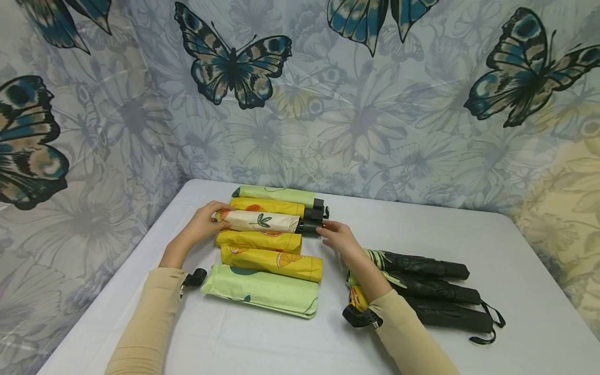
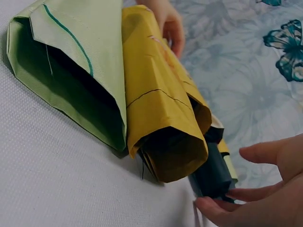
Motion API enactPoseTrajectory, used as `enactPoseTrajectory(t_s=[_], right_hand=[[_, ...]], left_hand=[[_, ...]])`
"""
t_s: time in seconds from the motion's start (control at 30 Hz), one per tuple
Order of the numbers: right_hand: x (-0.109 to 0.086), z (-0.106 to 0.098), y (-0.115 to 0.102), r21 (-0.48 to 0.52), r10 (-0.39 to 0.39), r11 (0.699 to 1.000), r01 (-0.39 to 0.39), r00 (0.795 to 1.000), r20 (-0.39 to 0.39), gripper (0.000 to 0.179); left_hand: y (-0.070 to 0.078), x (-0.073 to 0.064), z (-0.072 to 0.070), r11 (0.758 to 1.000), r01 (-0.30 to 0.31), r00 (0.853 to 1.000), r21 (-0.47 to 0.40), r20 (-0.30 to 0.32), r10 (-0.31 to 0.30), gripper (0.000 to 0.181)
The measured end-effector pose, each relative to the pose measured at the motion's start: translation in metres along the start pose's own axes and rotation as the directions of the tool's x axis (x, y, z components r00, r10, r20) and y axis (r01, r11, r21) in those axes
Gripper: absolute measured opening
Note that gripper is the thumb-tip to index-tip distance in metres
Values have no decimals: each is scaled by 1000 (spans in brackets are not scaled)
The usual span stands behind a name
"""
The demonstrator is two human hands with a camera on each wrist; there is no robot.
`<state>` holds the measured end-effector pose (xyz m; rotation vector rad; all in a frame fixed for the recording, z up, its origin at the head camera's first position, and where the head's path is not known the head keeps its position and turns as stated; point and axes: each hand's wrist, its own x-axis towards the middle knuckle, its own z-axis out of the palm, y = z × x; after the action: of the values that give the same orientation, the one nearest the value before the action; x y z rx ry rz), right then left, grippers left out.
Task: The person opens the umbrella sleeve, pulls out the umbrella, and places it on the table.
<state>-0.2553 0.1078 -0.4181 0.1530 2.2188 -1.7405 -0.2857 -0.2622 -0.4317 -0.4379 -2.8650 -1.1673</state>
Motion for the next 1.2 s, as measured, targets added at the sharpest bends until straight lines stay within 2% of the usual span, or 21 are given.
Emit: enactPoseTrajectory(t_s=[0.33,0.5,0.6,0.77,0.87,1.2], right_hand=[[-2,5,-1,-55,-25,998,23,999,-34,57],[-2,4,1,-22,-28,999,27,999,-44,55],[-1,3,3,31,-16,999,17,999,-43,55],[-1,4,2,139,11,990,-7,1000,-25,57],[-1,5,3,170,17,985,-13,1000,-21,58],[0,5,3,135,20,991,-17,1000,-19,56]], left_hand=[[0,0,-1,1000,-16,1000,18,-7,16,42],[0,0,-1,998,-38,999,48,-22,39,42],[0,0,-1,997,-43,999,59,-25,44,42],[2,-1,-2,996,-21,1000,81,-7,22,44],[2,-2,-3,996,-9,1000,90,8,8,45],[0,-2,-3,996,-55,998,68,30,53,46]])
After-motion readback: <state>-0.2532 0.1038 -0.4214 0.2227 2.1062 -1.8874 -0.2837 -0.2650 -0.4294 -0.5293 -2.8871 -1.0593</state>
